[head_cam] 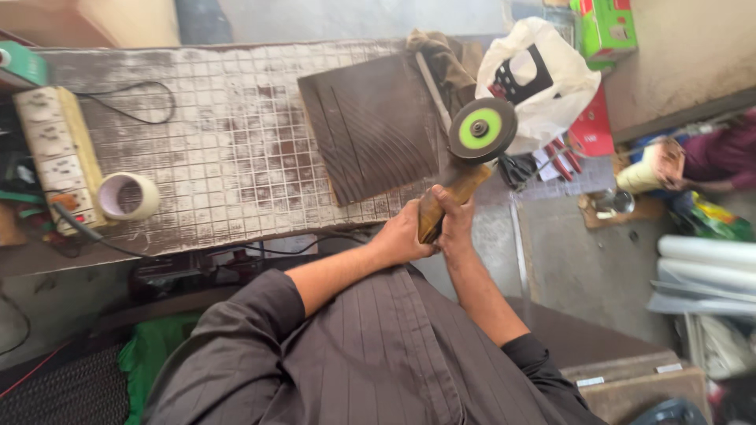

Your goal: The person picks up an angle grinder and grinds the surface of a carved wooden panel on a workbench, holding the panel steady with the other hand. They reposition the panel and continue grinding across its face, producing dust and smoke, then set the grinder down and reposition the panel.

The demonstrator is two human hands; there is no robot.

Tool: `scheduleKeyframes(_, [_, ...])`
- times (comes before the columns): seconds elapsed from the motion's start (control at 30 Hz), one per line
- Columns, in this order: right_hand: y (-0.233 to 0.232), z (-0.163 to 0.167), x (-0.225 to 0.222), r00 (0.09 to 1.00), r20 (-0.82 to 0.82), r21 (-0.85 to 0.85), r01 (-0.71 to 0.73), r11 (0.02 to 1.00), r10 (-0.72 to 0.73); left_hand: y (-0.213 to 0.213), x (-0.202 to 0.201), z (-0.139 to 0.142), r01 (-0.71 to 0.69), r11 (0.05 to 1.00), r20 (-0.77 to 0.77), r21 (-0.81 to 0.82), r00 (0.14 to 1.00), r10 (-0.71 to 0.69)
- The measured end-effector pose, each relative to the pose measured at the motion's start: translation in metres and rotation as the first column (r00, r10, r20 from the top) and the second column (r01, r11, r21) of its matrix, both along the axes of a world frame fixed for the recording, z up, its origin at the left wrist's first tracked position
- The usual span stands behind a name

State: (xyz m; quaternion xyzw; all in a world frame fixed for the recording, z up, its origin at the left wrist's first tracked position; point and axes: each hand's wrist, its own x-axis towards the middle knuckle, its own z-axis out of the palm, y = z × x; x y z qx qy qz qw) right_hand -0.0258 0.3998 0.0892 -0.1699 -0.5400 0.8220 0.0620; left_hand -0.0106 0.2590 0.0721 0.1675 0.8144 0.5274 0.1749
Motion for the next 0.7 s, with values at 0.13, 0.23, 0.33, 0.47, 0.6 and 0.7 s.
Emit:
scheduleKeyframes(0.13, [0.042,-0.001,0.011,0.999,-0.047,0.284,0.031,0.958,-0.018,-0.011,-0.021,-0.011,0.138,0.988,-0.225,-0.073,0.963,-0.151])
scheduleKeyframes(0.23, [0.073,0.002,0.015,1.000,0.005,0.433,-0.024,0.901,0.024,-0.027,-0.036,-0.026,-0.048,0.941,-0.204,-0.335,0.979,-0.022])
scheduleKeyframes(0.33, [0.092,0.002,0.018,0.991,0.122,0.541,-0.108,0.834,0.049,-0.035,-0.056,-0.045,-0.169,0.875,-0.342,-0.453,0.940,0.004])
scheduleKeyframes(0.47, [0.101,-0.004,0.011,0.957,0.270,0.640,-0.262,0.722,0.108,-0.043,-0.076,-0.076,-0.223,0.822,-0.436,-0.525,0.900,-0.034])
scheduleKeyframes(0.6, [0.098,-0.012,0.002,0.911,0.402,0.674,-0.361,0.644,0.090,-0.053,-0.078,-0.095,-0.262,0.742,-0.520,-0.617,0.844,-0.135])
scheduleKeyframes(0.7, [0.096,-0.013,-0.006,0.891,0.442,0.680,-0.407,0.610,0.101,-0.070,-0.078,-0.098,-0.220,0.784,-0.475,-0.581,0.873,-0.107])
